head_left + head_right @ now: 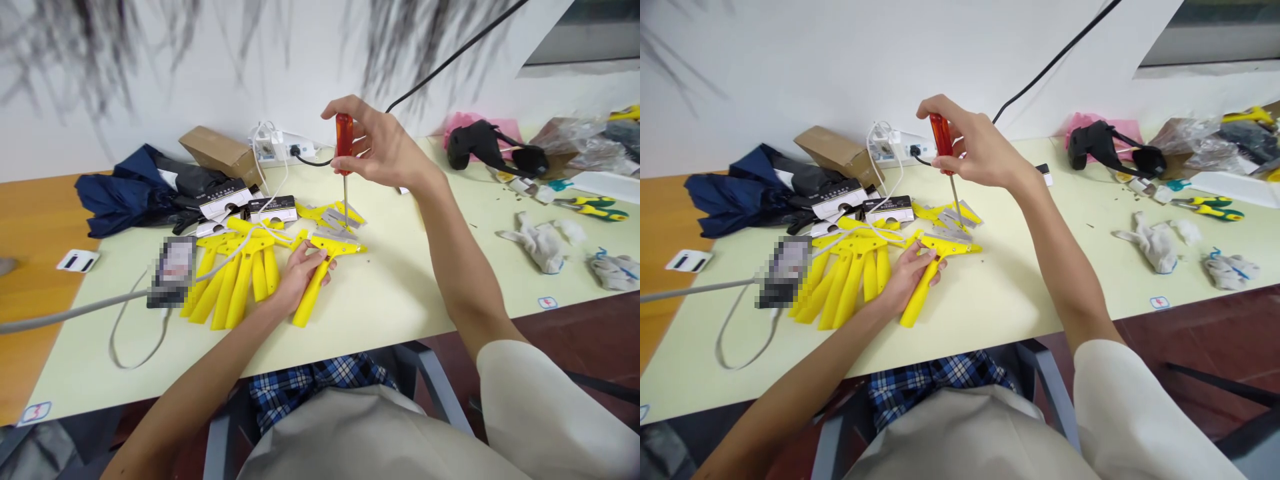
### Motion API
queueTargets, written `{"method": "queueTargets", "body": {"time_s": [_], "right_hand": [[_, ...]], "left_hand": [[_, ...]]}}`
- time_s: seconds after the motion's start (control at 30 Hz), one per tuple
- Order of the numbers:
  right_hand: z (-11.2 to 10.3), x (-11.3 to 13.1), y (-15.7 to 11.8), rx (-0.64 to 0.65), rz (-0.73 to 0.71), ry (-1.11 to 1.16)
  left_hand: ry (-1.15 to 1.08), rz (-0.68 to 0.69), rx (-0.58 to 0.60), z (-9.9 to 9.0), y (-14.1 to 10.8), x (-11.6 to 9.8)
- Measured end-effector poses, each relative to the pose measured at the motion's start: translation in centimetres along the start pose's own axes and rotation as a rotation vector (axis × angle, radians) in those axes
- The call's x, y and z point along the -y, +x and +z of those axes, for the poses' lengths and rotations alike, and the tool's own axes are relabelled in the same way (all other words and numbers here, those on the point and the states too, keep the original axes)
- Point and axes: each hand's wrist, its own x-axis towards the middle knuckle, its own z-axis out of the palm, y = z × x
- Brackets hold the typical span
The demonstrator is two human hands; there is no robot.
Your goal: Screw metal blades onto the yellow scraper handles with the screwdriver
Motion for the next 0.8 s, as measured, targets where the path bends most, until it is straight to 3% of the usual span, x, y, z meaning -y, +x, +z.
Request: {"method": "queueTargets", "body": {"time_s": [0.2,0.47,0.57,0.8], "right_hand": [[-0.7,1.3,-0.3,-0.032,0.006,-0.016],[-2.3,6.9,-2.3,-0.231,-0.162,-0.026],[-1.9,8.1,-2.9,-0.279,-0.13,-0.007],[-0.5,9.6,-3.4,-0.156,0.001,0.025]], "left_hand": [[0.012,0.013,-0.001,-0.3,0.1,0.3],[0.018,0.004,-0.032,-0.6,0.4,0.6],[-0.017,-0.009,-0.055,-0.5,0.4,0.2],[-0.051,-0.045,0.004,-0.3,0.4,-0.4]]}}
